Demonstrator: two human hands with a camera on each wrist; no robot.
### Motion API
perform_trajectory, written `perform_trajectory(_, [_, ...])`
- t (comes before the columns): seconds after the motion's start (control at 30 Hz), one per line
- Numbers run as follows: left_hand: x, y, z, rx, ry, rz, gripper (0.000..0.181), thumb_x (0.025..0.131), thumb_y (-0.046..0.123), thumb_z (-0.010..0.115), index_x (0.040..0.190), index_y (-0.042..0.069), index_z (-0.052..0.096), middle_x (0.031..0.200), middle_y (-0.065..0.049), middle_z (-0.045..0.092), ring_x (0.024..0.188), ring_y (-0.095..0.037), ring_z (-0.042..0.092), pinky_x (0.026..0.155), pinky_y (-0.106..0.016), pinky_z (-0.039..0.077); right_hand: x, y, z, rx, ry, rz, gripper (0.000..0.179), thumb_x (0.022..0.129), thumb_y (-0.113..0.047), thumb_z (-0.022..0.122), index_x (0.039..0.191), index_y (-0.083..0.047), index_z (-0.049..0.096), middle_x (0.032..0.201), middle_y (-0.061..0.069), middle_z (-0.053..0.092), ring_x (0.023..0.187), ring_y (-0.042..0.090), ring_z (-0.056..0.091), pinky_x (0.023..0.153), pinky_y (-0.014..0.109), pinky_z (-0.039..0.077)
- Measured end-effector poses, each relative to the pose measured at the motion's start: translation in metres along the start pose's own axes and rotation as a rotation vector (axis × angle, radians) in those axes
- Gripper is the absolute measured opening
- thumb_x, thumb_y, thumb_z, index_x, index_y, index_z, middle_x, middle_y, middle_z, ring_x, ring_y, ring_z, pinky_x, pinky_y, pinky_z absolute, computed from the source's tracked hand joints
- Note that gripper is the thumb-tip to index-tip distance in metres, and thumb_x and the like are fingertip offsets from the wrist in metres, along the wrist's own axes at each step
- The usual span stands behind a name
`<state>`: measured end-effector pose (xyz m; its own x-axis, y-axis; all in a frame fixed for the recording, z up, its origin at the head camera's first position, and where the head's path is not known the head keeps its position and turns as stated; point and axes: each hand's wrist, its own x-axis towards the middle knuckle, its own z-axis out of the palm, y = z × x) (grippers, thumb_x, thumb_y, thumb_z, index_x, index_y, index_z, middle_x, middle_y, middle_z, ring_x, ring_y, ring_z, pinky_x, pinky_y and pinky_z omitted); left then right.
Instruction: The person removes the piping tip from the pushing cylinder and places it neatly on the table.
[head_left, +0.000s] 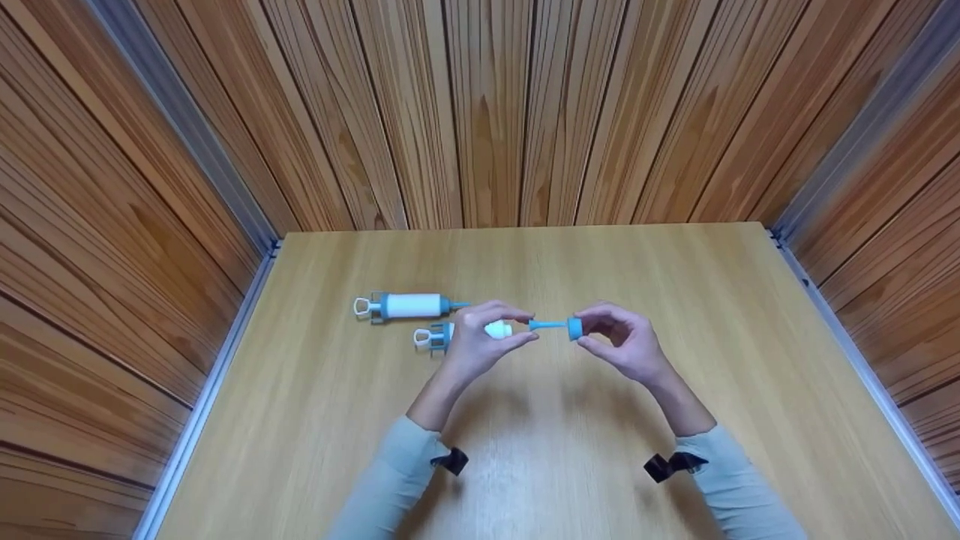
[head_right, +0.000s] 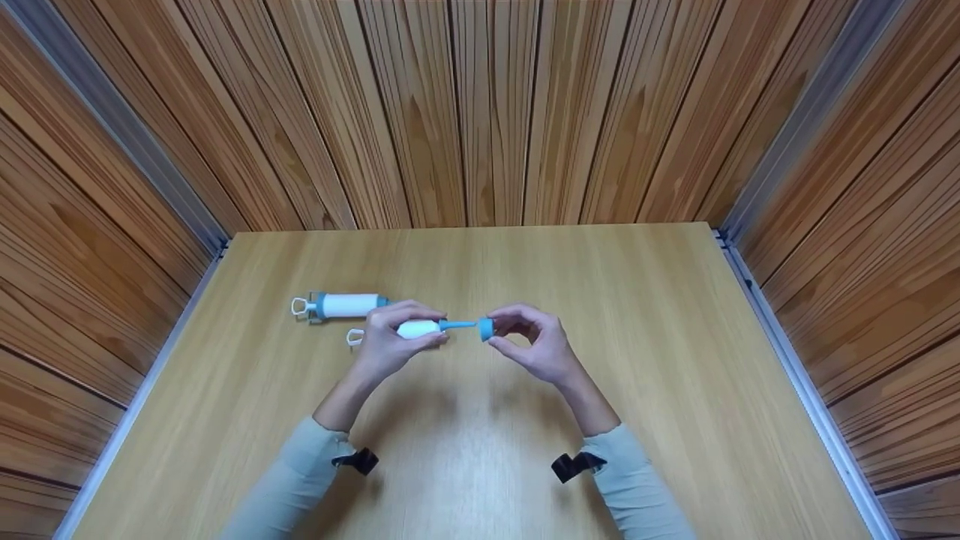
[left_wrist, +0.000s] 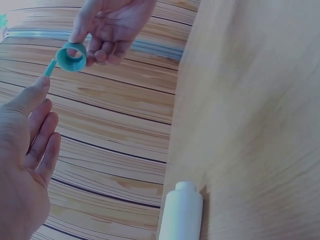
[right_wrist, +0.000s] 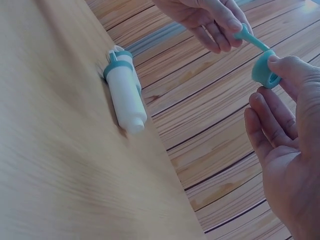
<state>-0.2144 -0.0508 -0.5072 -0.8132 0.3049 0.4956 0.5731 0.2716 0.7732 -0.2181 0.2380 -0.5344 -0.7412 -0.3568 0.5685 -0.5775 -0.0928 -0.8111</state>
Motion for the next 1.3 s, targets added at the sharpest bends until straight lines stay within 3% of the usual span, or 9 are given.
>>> perform_trajectory(0.23, [0.012,0.006,0.006,-0.047,0.016,-0.017,0.029,0.095,0.016,0.092,0.121,0.005,0.085,0.116,-0.01,0.087,0.113,-0.026,0.083,0.11,-0.037,0.062,0.0,-0.002,-0.011,-0.018,0.022,0.018,0.038,0.088,0.03,0.069,0.126,0.022,0.067,0.118,-0.006,0.081,0.108,0.006,0.079,0.1,0.02,0.064])
perform_trajectory(0.6, [0.026,0.011,0.013,-0.04,0.026,0.054,0.027,0.094,0.013,0.092,0.118,0.001,0.085,0.114,-0.013,0.087,0.109,-0.03,0.083,0.106,-0.041,0.066,0.002,-0.007,-0.033,-0.022,0.062,0.009,0.038,0.086,0.033,0.068,0.123,0.025,0.066,0.115,-0.005,0.082,0.105,0.006,0.079,0.099,0.021,0.065])
perform_trajectory(1.03, [0.042,0.018,0.022,-0.095,0.032,-0.049,0.028,0.098,0.016,0.09,0.123,0.005,0.085,0.119,-0.011,0.086,0.115,-0.028,0.082,0.109,-0.039,0.065,0.003,-0.007,-0.06,-0.062,0.144,0.079,0.036,0.09,0.029,0.069,0.125,0.026,0.064,0.114,-0.007,0.082,0.105,0.006,0.077,0.098,0.018,0.063])
perform_trajectory(1.3, [0.052,0.018,0.032,-0.142,0.016,-0.115,0.029,0.098,0.018,0.089,0.125,0.008,0.084,0.122,-0.011,0.085,0.119,-0.026,0.08,0.113,-0.043,0.063,0.005,-0.005,-0.076,-0.145,0.185,0.116,0.035,0.091,0.027,0.071,0.126,0.024,0.067,0.113,-0.01,0.081,0.103,0.004,0.076,0.097,0.016,0.063])
